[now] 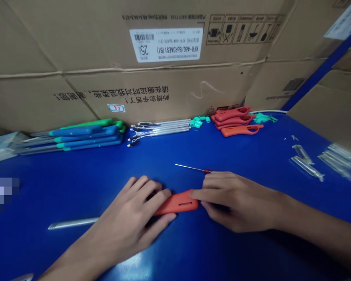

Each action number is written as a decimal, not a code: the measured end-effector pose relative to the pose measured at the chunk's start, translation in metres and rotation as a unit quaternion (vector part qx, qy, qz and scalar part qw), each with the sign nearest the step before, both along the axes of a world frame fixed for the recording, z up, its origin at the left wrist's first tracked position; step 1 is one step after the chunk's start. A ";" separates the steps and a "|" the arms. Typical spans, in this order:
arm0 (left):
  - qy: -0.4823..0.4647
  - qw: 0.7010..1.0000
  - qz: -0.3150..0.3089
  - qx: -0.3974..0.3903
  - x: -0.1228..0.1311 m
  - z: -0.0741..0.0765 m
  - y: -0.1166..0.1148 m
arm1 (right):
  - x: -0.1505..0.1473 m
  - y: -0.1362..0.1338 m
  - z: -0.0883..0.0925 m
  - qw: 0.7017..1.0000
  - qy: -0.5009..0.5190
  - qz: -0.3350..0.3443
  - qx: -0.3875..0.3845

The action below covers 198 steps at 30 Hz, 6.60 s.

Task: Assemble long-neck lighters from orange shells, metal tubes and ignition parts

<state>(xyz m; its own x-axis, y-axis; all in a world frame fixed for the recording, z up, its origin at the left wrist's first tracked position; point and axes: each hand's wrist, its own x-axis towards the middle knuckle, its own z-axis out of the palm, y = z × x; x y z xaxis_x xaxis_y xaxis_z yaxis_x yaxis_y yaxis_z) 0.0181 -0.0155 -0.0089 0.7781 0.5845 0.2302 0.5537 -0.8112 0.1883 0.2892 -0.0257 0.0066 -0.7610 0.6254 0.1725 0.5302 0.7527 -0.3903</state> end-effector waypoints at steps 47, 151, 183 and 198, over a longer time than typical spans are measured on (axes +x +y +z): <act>0.004 1.000 -0.026 0.009 0.009 0.001 -0.007 | -0.012 -0.011 0.006 0.989 -0.101 -0.029 0.102; -0.116 0.993 -0.013 -0.024 0.020 -0.010 -0.013 | -0.002 -0.013 0.019 0.934 0.322 -0.115 -0.104; -0.095 0.995 -0.010 0.002 0.018 -0.012 -0.012 | -0.001 -0.013 0.018 0.939 0.311 -0.115 -0.086; -0.083 0.997 -0.005 0.000 0.019 -0.012 -0.014 | -0.004 -0.012 0.020 0.946 0.295 -0.116 -0.075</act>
<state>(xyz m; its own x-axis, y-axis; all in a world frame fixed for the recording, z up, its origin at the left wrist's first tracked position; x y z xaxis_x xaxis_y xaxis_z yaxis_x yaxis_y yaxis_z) 0.0366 -0.0293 -0.0207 0.7351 0.5770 0.3561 0.5070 -0.8165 0.2763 0.2855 -0.0377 0.0264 -0.3995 0.8146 0.4205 0.3313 0.5560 -0.7623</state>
